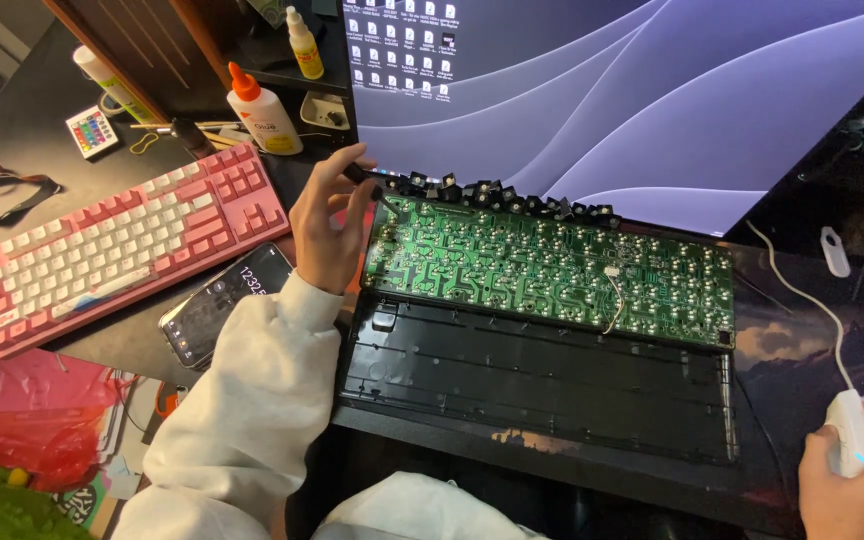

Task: Removing screws from a keyboard's printed circuit board using a precision screwdriver.

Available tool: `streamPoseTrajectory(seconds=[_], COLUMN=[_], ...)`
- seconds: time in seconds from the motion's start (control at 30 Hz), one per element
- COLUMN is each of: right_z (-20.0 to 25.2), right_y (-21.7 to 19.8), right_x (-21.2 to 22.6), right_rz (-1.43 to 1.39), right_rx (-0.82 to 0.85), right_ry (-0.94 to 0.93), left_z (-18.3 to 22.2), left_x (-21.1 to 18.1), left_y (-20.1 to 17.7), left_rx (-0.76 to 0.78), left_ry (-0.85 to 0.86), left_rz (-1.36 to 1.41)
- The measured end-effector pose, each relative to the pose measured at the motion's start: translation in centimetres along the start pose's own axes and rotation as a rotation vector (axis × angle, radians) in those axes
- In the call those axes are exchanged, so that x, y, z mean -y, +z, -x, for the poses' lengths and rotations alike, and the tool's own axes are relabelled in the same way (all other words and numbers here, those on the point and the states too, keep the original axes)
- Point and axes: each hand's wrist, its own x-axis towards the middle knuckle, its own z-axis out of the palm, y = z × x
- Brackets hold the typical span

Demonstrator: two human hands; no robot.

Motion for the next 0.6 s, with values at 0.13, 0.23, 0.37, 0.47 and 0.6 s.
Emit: streamPoseTrajectory(seconds=[0.13, 0.23, 0.37, 0.47, 0.6], right_z=[-0.5, -0.7, -0.9, -1.3, -1.5], right_y=[-0.4, -0.6, -0.8, -1.1, -0.9], right_x=[0.2, 0.4, 0.6, 0.6, 0.8], right_rz=[-0.064, -0.093, -0.05, -0.022, -0.192], right_rx=[-0.029, -0.029, -0.008, -0.005, -0.057], right_ry=[-0.055, -0.064, -0.061, -0.092, -0.083], left_z=[0.0, -0.1, -0.1, -0.3, -0.9], left_x=[0.1, 0.3, 0.5, 1.0, -0.4], left_y=[0.0, 0.1, 0.2, 0.1, -0.1], left_rx=[-0.014, -0.019, -0.037, -0.013, 0.001], left_ry=[0.0, 0.016, 0.043, 0.036, 0.033], left_rz=[-0.006, -0.021, -0.041, -0.064, -0.075])
